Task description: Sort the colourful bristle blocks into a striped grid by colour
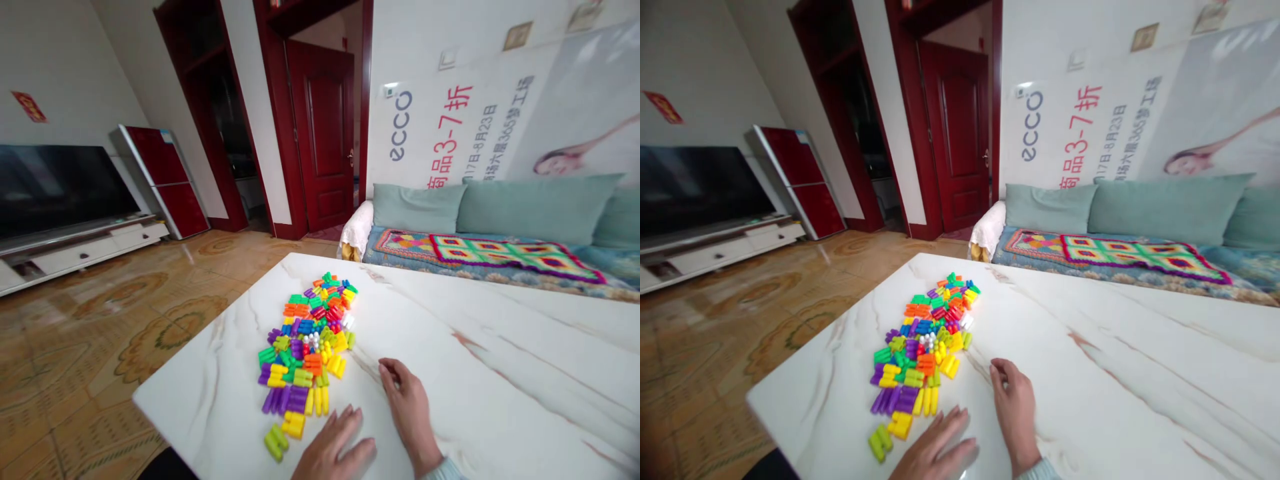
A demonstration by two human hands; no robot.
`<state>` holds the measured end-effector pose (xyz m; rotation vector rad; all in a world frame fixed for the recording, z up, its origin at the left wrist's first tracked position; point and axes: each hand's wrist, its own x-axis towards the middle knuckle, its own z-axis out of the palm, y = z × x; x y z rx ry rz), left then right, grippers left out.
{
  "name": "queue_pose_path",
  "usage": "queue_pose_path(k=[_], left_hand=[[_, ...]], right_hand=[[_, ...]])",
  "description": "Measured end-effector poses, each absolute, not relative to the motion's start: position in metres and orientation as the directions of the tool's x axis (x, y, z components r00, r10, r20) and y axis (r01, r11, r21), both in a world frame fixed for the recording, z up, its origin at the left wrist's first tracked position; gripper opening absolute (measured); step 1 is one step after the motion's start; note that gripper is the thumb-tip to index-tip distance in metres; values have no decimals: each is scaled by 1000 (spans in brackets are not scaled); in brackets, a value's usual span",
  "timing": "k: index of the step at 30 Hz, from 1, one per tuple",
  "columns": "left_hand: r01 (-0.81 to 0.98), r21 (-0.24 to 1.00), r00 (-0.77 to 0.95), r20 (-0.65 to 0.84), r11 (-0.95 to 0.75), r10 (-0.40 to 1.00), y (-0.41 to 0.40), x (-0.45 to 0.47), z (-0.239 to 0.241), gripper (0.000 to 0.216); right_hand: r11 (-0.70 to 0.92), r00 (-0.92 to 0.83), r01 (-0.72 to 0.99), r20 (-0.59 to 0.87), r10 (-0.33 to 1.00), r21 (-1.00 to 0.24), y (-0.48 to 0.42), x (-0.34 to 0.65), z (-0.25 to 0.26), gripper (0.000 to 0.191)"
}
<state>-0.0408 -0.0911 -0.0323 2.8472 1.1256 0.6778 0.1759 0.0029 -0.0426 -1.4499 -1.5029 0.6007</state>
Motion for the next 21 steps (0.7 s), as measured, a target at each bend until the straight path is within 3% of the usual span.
queue_pose_path(k=[3,5,7,9,12,16,19,21], left_hand=[[658,159,616,449,-736,647,-97,-59,-22,50],[725,137,543,488,-675,683,-100,-68,-17,51],[772,83,511,509,-630,693,-100,-73,-17,48],[758,24,562,482,-651,672,-99,-73,-21,46],[741,49,603,392,-670,695,-98,-69,-26,49],[719,213,562,382,-661,734,-101,-70,-20,51],[722,314,472,427,-616,771,-95,-88,-5,47],[773,400,301,453,-493,839,-75,-108,7,42]], right_hand=[[185,207,667,418,885,-722,3,169,-46,56],[92,235,805,456,858,-587,1,157,-46,65],[14,193,883,390,900,-469,-3,141,-44,65],[43,95,903,296,950,-428,-6,123,-40,60],[198,-64,825,261,963,-529,-8,103,-30,49],[419,-107,505,428,898,-755,-1,98,-24,45],[411,3,507,478,878,-758,11,110,-32,49],[330,67,575,445,893,-748,21,118,-41,61]])
